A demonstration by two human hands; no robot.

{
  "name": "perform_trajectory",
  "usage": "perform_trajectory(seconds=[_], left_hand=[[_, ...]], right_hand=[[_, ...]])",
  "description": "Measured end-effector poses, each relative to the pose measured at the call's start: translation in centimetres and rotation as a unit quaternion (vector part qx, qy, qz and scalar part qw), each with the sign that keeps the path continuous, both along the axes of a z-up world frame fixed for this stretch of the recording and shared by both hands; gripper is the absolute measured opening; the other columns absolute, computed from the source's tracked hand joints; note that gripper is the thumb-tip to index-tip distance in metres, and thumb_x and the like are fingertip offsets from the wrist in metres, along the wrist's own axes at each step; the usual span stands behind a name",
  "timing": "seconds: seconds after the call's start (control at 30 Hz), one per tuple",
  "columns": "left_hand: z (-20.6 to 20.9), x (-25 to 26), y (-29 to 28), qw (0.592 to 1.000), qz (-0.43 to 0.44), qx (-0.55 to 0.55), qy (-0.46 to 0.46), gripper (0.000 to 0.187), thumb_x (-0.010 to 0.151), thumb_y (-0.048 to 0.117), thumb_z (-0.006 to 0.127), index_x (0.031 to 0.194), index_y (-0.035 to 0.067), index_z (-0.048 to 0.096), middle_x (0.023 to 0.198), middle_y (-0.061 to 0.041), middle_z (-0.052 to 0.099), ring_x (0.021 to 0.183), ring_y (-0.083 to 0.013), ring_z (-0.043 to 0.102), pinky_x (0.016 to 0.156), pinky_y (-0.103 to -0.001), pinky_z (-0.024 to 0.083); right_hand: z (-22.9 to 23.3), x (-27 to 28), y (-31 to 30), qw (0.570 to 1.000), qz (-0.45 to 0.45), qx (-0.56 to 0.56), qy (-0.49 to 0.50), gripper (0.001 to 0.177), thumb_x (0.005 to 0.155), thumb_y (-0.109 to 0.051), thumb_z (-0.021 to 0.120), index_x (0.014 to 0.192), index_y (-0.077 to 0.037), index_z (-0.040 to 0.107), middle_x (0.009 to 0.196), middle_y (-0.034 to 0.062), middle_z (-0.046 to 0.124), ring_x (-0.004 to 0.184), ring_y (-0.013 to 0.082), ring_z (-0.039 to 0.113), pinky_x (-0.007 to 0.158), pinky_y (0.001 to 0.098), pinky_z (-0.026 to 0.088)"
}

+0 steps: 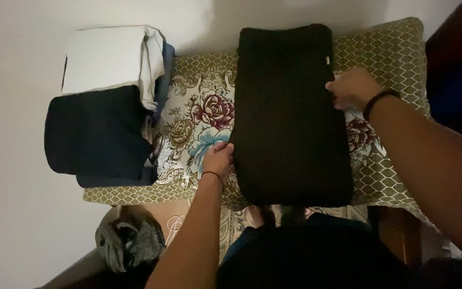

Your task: The person folds a pair of pants and a patterned shirt on a bed, moving other items aside and smoothing the fabric by hand.

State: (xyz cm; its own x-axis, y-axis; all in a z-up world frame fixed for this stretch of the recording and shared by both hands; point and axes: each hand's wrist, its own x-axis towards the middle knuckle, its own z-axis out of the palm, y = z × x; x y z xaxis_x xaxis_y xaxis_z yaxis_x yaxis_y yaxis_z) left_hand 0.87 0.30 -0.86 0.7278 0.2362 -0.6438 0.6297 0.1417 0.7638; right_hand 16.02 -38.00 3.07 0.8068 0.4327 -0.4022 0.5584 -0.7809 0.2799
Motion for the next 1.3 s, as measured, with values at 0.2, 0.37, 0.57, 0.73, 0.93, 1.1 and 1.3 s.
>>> perform_trajectory(seconds=[0.2,0.37,0.57,0.73,0.93,1.1,1.3], left_hand=[[3.1,-0.5,-0.7,0.999,-0.033,0.034,0.016,0.031,0.096,0.019,0.065,0.124,0.007,0.065,0.083,-0.004,0.061,0.068,-0.0133,0.055,0.058,-0.030,0.049],[-0.2,-1.1,0.5,0.993,0.058,-0.103,-0.015,0.039,0.094,0.014,0.050,0.131,0.017,0.061,0.096,-0.004,0.064,0.071,-0.0154,0.058,0.059,-0.031,0.051],[-6.2,-1.9,1.7,0.965,-0.073,0.203,-0.145,0.039,0.082,0.000,0.072,0.119,0.006,0.065,0.096,-0.007,0.074,0.085,-0.0171,0.071,0.076,-0.031,0.058],[-6.5,-1.8,1.5,0.916,-0.043,0.386,-0.097,0.032,0.081,0.017,0.080,0.106,0.002,0.066,0.096,-0.013,0.075,0.088,-0.0254,0.073,0.082,-0.037,0.057],[-4.1,-3.7,-0.5,0.906,-0.110,0.408,-0.037,0.039,0.086,0.036,0.076,0.096,-0.001,0.070,0.095,-0.021,0.074,0.089,-0.0348,0.072,0.085,-0.044,0.056],[-0.1,-5.7,-0.6,0.855,-0.321,0.404,0.052,0.048,0.089,0.043,0.078,0.088,-0.005,0.072,0.092,-0.025,0.073,0.087,-0.0351,0.071,0.084,-0.043,0.056],[2.6,-7.7,-0.8,0.956,-0.211,0.154,0.133,0.028,0.081,0.026,0.076,0.089,-0.001,0.075,0.081,-0.018,0.075,0.075,-0.0297,0.070,0.070,-0.044,0.056]], right_hand=[[1.6,-2.4,-0.2,0.676,-0.566,0.416,0.223,0.048,0.103,-0.044,0.062,0.125,-0.002,0.066,0.102,0.0134,0.071,0.090,0.0287,0.073,0.077,0.0432,0.058],[-0.8,-4.4,-0.6,0.613,-0.534,0.415,0.409,0.066,0.104,-0.037,0.069,0.147,0.007,0.046,0.125,0.0152,0.063,0.103,0.0276,0.070,0.088,0.0394,0.061],[0.6,-9.2,-1.3,0.972,-0.107,0.106,0.181,0.083,0.091,-0.023,0.070,0.166,-0.020,0.032,0.126,0.0148,0.062,0.103,0.0247,0.068,0.083,0.0308,0.062],[-0.3,-8.9,-1.1,0.681,-0.519,0.426,0.291,0.054,0.103,-0.039,0.064,0.119,0.012,0.069,0.104,0.0243,0.074,0.089,0.0340,0.074,0.076,0.0436,0.062],[1.0,-10.0,-0.7,0.820,-0.400,0.182,0.367,0.049,0.103,-0.046,0.055,0.103,-0.003,0.078,0.095,0.0130,0.080,0.091,0.0255,0.079,0.082,0.0377,0.062],[0.9,-12.8,-1.3,0.900,-0.188,0.064,0.388,0.047,0.106,-0.046,0.045,0.107,-0.015,0.080,0.102,0.0036,0.083,0.096,0.0184,0.079,0.086,0.0325,0.059],[-2.8,-15.8,-3.4,0.638,-0.542,0.367,0.406,0.045,0.098,-0.036,0.064,0.110,0.007,0.066,0.098,0.0264,0.083,0.087,0.0336,0.081,0.077,0.0453,0.068]])
